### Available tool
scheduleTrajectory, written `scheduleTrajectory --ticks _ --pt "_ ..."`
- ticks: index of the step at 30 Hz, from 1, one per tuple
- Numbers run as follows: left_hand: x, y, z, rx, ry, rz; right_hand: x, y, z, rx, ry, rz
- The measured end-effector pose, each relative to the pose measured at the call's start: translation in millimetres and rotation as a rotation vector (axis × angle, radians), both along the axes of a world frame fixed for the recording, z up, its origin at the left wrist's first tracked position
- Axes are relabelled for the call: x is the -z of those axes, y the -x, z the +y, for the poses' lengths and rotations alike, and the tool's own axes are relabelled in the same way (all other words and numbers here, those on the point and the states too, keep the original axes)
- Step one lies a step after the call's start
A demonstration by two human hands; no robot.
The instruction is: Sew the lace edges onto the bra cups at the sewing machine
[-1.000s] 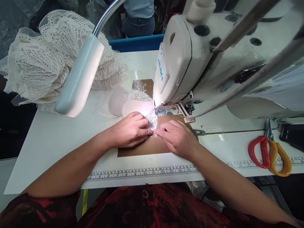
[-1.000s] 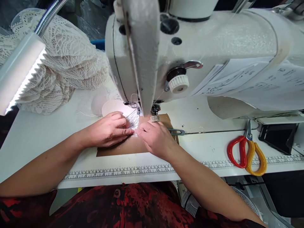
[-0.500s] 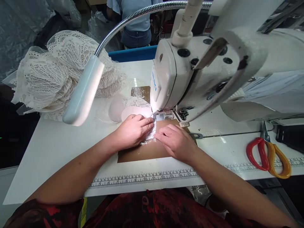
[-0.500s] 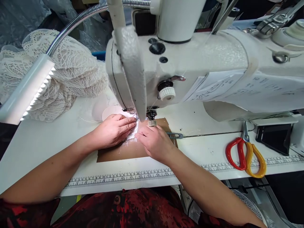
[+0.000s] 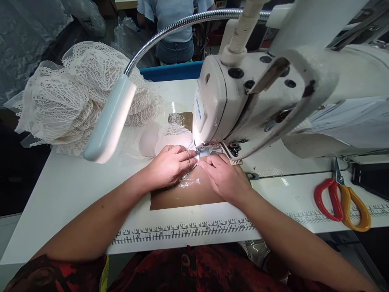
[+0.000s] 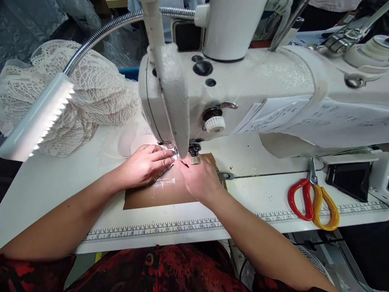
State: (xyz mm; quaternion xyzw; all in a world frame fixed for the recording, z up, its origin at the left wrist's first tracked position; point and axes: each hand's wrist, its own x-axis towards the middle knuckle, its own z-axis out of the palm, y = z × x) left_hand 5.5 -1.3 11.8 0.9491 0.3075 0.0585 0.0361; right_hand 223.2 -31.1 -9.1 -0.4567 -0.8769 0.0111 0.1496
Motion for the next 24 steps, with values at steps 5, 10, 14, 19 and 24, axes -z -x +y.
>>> scheduleTrajectory --ticks 5,10,14,19,24 --pt "-2.8 -2 2 -0.049 -0.007 -0.008 0.7 2 2 0.033 -0.034 0.021" --pt "-3.4 -2 4 -0.081 -0.037 -0.007 2.6 -1 4 0.024 -0.02 0.068" --pt "-1.9 -1 5 -0.098 -0.046 0.005 5.2 -4 4 -0.019 -0.018 0.082" --pt "-2.8 0 4 -0.131 -0.081 0.029 5.9 -6 3 -0.049 -0.031 0.113" --pt "-19.2 -1 -7 -0.221 -0.054 0.162 5.5 -10 1 -0.056 -0.055 0.137"
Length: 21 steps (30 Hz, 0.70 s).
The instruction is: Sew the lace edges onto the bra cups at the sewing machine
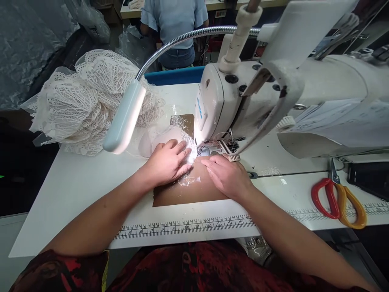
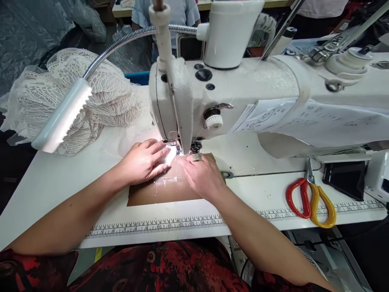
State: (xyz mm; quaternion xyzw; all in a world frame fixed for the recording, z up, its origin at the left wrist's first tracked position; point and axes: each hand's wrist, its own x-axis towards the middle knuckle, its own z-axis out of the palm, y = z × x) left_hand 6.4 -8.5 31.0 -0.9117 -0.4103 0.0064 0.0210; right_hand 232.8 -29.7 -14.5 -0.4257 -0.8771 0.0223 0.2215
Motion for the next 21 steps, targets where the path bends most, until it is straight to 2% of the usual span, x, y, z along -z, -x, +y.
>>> scheduleTrajectory --ticks 3,6,9,12,16,21 --pt "-13.8 0 -11 0.002 0.103 0.016 2.0 -5 -1 0.023 -0.028 0.008" --pt "-19.9 -2 -16 0.016 0.17 -0.028 3.4 -8 -1 0.029 -0.057 0.009" --pt "-15.0 -6 -15 0.066 0.182 -0.126 1.7 -9 -3 -0.009 -0.075 0.036" --pt "-5.5 -8 -11 0.121 0.171 -0.196 -2.0 -9 -5 -0.114 -0.058 0.078" --pt "2.7 -10 -10 0.143 0.156 -0.18 -4.3 -8 -8 -0.24 -0.013 0.067" --pt "5.5 -13 -12 0.125 0.128 -0.148 -3.0 -8 -10 -0.272 -0.063 0.03"
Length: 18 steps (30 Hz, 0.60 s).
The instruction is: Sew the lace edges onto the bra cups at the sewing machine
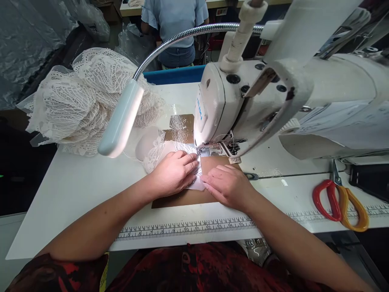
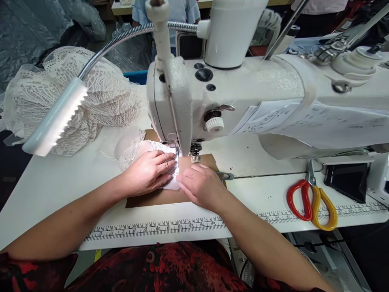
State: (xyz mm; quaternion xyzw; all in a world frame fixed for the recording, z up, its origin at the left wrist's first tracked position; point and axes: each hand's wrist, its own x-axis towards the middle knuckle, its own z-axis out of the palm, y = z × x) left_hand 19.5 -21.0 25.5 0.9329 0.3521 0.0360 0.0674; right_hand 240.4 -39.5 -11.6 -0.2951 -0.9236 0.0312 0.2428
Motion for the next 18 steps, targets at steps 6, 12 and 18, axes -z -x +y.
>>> scheduleTrajectory --ticks 6,12,18 --pt "5.2 -2 1 -0.023 -0.035 0.003 3.0 1 0 0.019 -0.004 0.005" --pt "9.7 0 4 0.0 -0.103 0.012 4.1 3 1 0.085 -0.027 -0.021" --pt "11.3 -1 2 0.021 -0.136 -0.007 2.7 3 2 0.113 -0.035 -0.038"
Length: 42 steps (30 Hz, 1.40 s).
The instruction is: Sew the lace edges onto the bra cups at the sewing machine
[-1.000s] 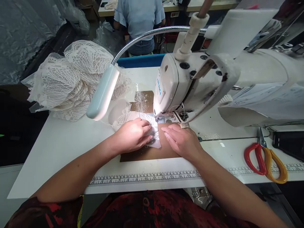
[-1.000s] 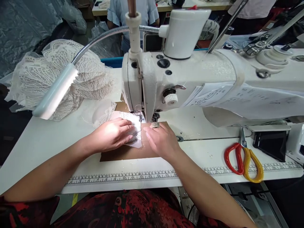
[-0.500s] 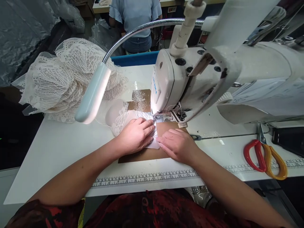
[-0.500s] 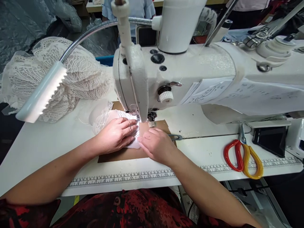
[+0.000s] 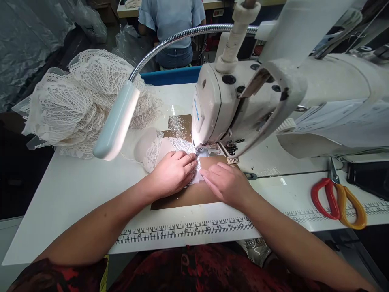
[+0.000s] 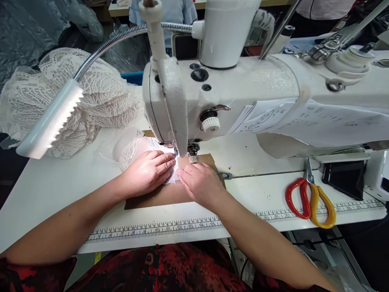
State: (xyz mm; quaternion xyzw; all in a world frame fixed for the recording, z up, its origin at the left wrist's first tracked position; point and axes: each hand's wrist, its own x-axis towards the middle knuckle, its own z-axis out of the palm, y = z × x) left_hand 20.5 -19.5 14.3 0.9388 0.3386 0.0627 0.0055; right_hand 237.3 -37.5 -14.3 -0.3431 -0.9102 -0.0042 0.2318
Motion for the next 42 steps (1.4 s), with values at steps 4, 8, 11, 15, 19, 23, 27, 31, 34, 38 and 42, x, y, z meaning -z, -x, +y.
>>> scheduleTrajectory --ticks 4,8,11,15,19,23,27,31,34,38,42 --pt "1.5 2 3 -0.003 0.025 0.008 -0.4 1 0 0.006 0.023 -0.021" --pt "2.3 5 9 0.003 0.034 0.015 1.1 4 0 0.064 0.017 -0.045" --pt "2.5 7 12 -0.004 0.004 0.006 2.3 6 0 0.109 0.022 -0.088" --pt "2.6 9 13 -0.019 -0.026 0.01 1.1 9 0 0.152 0.034 -0.146" --pt "2.4 9 13 -0.028 -0.037 0.014 -0.8 10 0 0.158 0.042 -0.166" --pt "2.3 9 13 -0.031 -0.046 0.016 -1.2 11 1 0.176 0.042 -0.178" --pt "3.9 9 14 -0.029 -0.064 0.008 -2.0 13 2 0.196 0.059 -0.19" --pt "6.2 11 19 -0.038 -0.086 0.014 -3.1 16 3 0.233 0.067 -0.173" --pt "7.4 13 23 -0.065 -0.09 0.013 -2.5 17 4 0.24 0.059 -0.15" --pt "8.0 17 26 -0.104 -0.082 -0.017 0.7 15 5 0.216 0.044 -0.11" --pt "6.6 19 24 -0.144 -0.048 -0.037 3.4 15 6 0.211 0.061 -0.107"
